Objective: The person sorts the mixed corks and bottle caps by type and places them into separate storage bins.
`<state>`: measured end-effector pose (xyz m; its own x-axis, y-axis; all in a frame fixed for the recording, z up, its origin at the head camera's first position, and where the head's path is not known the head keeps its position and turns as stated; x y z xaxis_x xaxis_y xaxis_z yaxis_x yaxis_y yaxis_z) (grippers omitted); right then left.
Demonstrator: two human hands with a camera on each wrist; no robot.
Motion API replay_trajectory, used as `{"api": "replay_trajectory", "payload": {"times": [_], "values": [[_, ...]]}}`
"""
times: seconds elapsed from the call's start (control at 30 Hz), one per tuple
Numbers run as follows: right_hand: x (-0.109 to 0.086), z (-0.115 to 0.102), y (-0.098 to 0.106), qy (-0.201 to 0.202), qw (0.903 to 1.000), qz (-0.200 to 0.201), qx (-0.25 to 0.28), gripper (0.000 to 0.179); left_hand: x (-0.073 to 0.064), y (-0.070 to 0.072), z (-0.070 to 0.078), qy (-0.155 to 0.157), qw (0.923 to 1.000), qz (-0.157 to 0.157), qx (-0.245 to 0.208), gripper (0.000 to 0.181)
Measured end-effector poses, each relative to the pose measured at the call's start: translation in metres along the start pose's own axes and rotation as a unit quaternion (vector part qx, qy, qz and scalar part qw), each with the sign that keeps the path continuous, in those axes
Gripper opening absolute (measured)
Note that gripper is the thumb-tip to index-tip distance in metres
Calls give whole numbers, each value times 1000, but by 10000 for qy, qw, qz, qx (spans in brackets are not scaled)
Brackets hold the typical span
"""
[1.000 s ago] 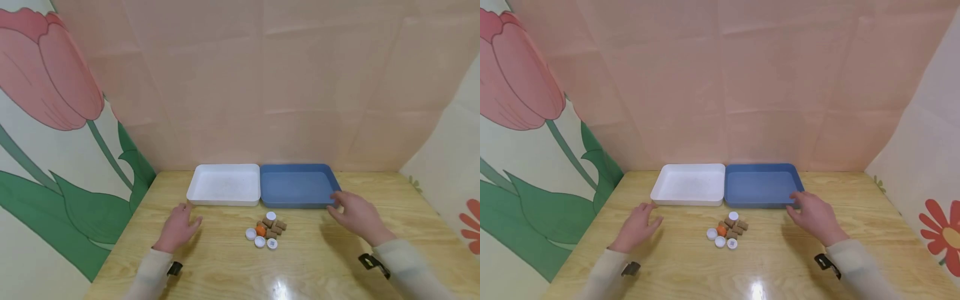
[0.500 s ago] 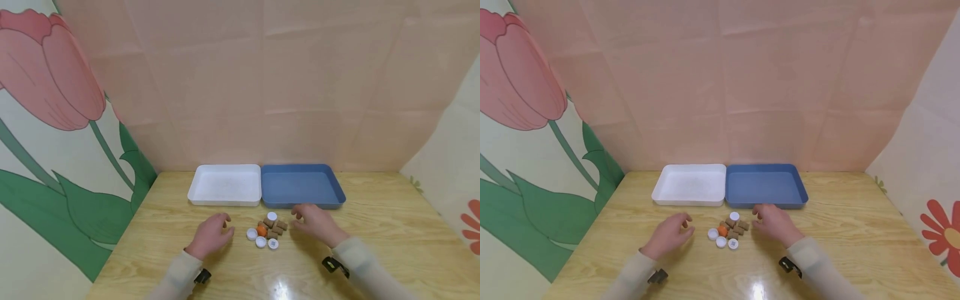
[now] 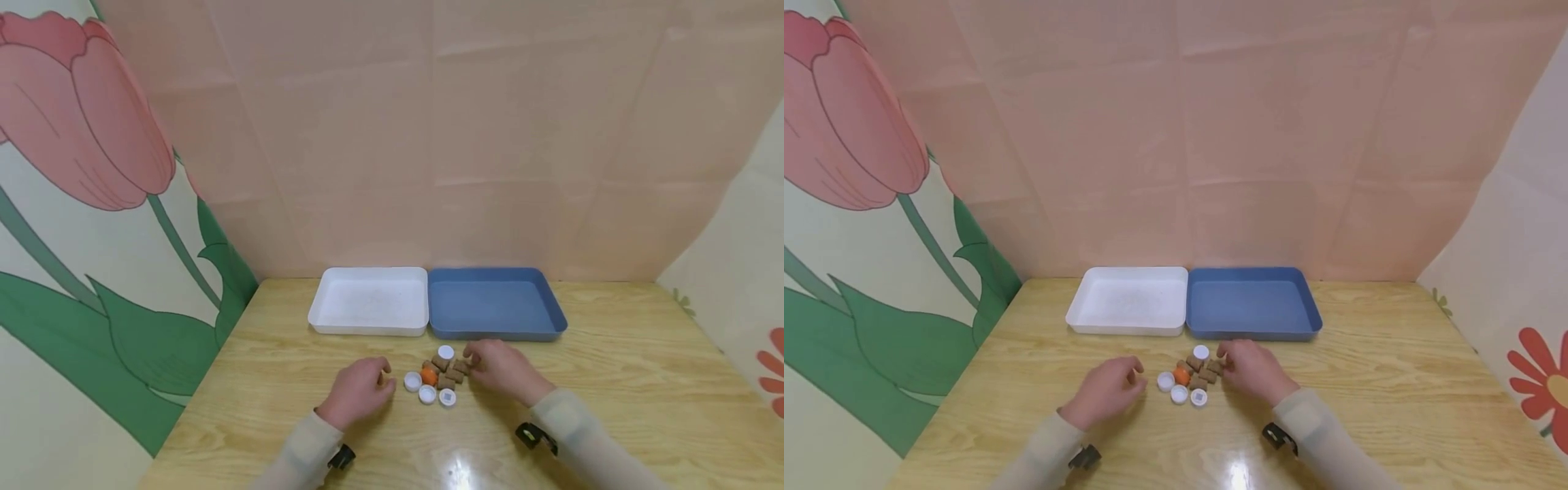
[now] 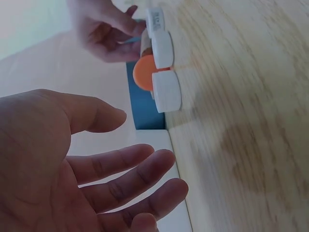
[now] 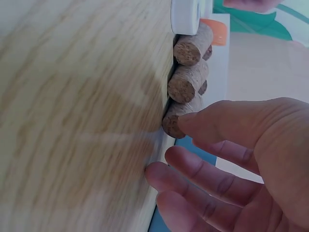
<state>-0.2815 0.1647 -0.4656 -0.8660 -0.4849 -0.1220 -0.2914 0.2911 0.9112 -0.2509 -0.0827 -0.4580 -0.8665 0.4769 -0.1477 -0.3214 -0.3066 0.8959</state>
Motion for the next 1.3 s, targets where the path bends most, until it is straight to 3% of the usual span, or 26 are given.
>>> {"api": "replay_trajectory", "payload": {"times": [0.3,0.77,1.3], "values": [[5,-5,-3,8,10000,-50,-37,27,-1,-3,7,-73,9999,17,78,20],[6,-6,-3,74,10000,39,-40,28,1,-8,5,-24,9999,14,122,19],[-7,9,35,12,9983,581,-58,22,-2,-8,3,-4,9999,-20,101,17]]}}
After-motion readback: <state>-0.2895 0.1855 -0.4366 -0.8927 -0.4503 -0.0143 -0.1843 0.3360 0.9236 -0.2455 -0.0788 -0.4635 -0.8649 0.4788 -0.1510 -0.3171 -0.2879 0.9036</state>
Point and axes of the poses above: each hand's wrist, its own x-axis towards the middle knuckle, its own y-axis out of the back of the hand, z = x × y, the point moved 6 cm from there along x, towards the middle knuckle, and after that the axes turned 13 degrees about -z, right-handed, at the moved point
